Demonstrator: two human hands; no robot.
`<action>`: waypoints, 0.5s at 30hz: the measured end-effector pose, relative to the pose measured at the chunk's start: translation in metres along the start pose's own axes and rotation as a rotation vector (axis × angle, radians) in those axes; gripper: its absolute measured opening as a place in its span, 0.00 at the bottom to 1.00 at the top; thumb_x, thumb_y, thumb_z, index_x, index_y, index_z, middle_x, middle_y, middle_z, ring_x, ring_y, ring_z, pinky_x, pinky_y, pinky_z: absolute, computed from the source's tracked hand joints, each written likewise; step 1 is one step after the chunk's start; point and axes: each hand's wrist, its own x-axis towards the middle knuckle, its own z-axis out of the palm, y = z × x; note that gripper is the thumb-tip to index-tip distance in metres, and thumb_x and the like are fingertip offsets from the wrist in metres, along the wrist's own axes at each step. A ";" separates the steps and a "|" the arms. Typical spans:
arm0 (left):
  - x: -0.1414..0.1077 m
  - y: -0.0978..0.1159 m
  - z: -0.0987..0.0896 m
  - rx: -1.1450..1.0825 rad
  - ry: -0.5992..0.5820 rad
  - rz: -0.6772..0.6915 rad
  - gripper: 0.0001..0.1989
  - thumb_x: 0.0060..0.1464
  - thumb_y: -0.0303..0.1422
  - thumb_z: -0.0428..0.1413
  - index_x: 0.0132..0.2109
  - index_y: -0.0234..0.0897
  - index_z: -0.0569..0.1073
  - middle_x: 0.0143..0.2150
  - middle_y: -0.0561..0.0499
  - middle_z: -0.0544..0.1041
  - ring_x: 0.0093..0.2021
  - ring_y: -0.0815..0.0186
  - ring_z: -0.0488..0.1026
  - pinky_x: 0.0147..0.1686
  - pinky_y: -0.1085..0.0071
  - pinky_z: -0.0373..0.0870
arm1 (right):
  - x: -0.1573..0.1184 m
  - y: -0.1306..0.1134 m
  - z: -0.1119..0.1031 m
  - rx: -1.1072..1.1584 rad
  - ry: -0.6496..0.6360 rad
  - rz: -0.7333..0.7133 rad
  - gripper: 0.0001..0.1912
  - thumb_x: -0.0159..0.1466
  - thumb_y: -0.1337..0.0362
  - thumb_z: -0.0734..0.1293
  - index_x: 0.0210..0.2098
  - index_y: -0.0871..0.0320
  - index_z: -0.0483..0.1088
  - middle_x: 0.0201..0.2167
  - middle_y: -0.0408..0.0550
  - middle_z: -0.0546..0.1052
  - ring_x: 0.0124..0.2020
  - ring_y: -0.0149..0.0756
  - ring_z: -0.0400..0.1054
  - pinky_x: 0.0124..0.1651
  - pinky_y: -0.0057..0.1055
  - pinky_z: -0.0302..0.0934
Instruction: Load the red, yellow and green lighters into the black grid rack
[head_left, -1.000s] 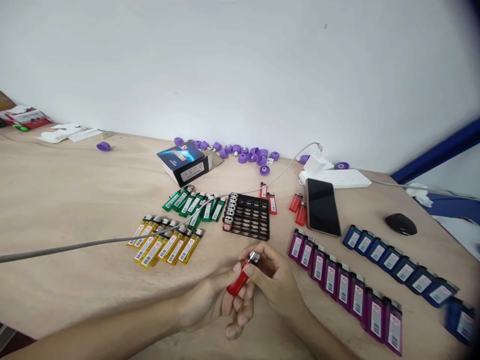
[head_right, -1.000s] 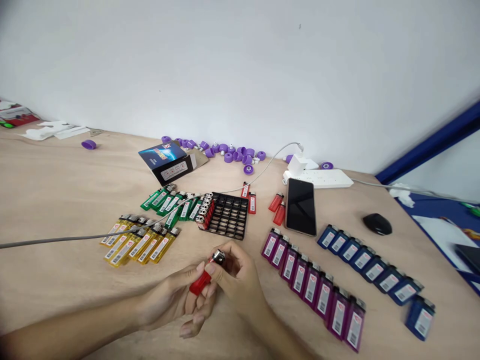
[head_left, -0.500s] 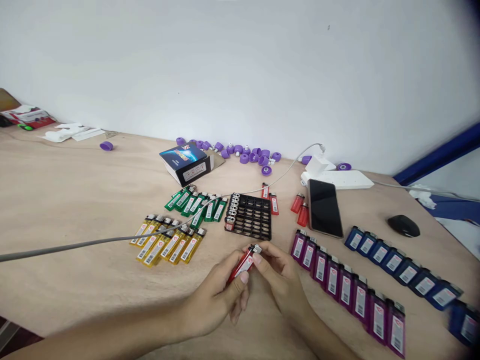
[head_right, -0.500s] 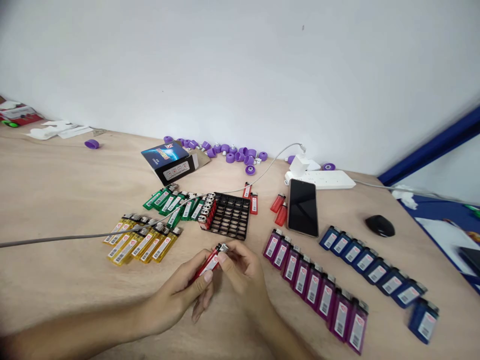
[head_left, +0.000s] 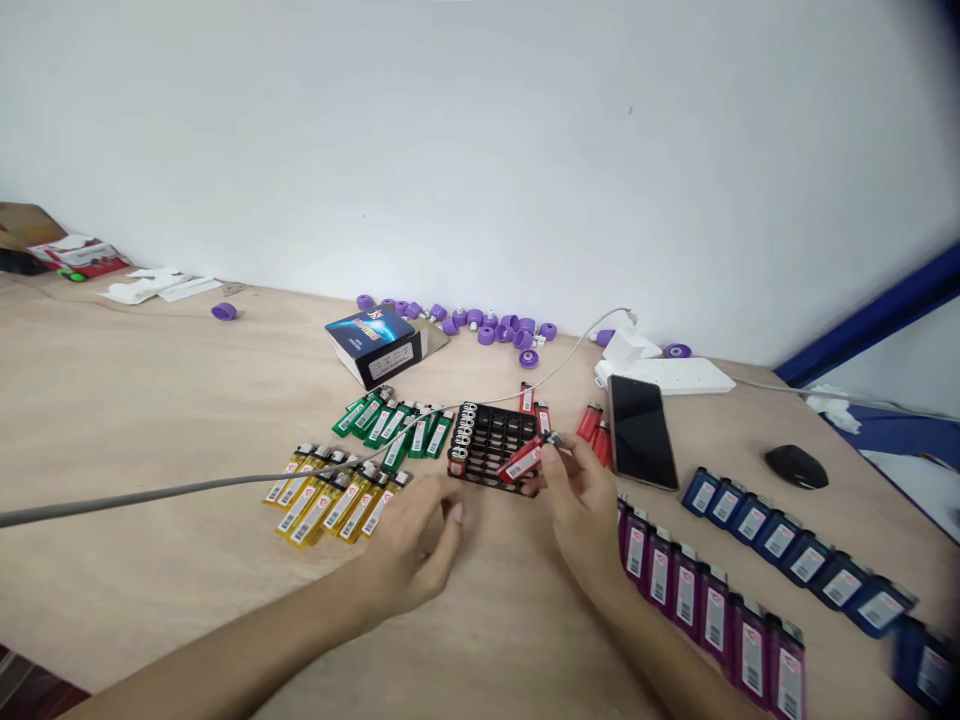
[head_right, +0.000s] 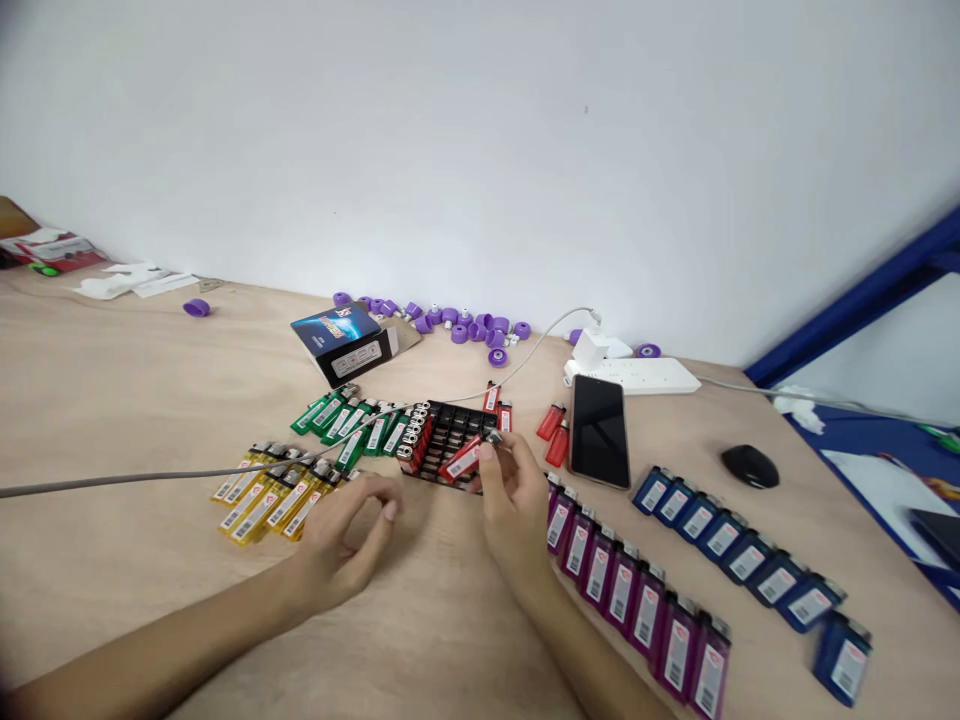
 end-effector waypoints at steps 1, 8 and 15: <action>0.005 -0.004 -0.002 0.060 0.019 0.036 0.10 0.62 0.23 0.49 0.50 0.36 0.67 0.41 0.45 0.74 0.43 0.62 0.73 0.43 0.66 0.72 | 0.010 0.003 0.003 -0.057 -0.001 -0.041 0.12 0.68 0.52 0.64 0.40 0.55 0.69 0.29 0.44 0.77 0.26 0.36 0.73 0.27 0.30 0.69; 0.022 -0.027 -0.002 0.378 -0.328 0.063 0.34 0.65 0.30 0.50 0.72 0.33 0.46 0.75 0.30 0.43 0.74 0.45 0.43 0.67 0.44 0.55 | 0.063 0.030 0.031 -0.274 -0.092 -0.167 0.08 0.65 0.62 0.63 0.44 0.54 0.68 0.37 0.50 0.82 0.40 0.45 0.78 0.47 0.43 0.70; 0.018 -0.031 0.002 0.349 -0.361 -0.010 0.34 0.64 0.28 0.49 0.73 0.37 0.46 0.76 0.35 0.42 0.71 0.47 0.53 0.65 0.47 0.61 | 0.074 0.039 0.045 -0.307 -0.223 -0.197 0.09 0.66 0.66 0.64 0.47 0.53 0.69 0.36 0.46 0.83 0.39 0.41 0.79 0.45 0.37 0.72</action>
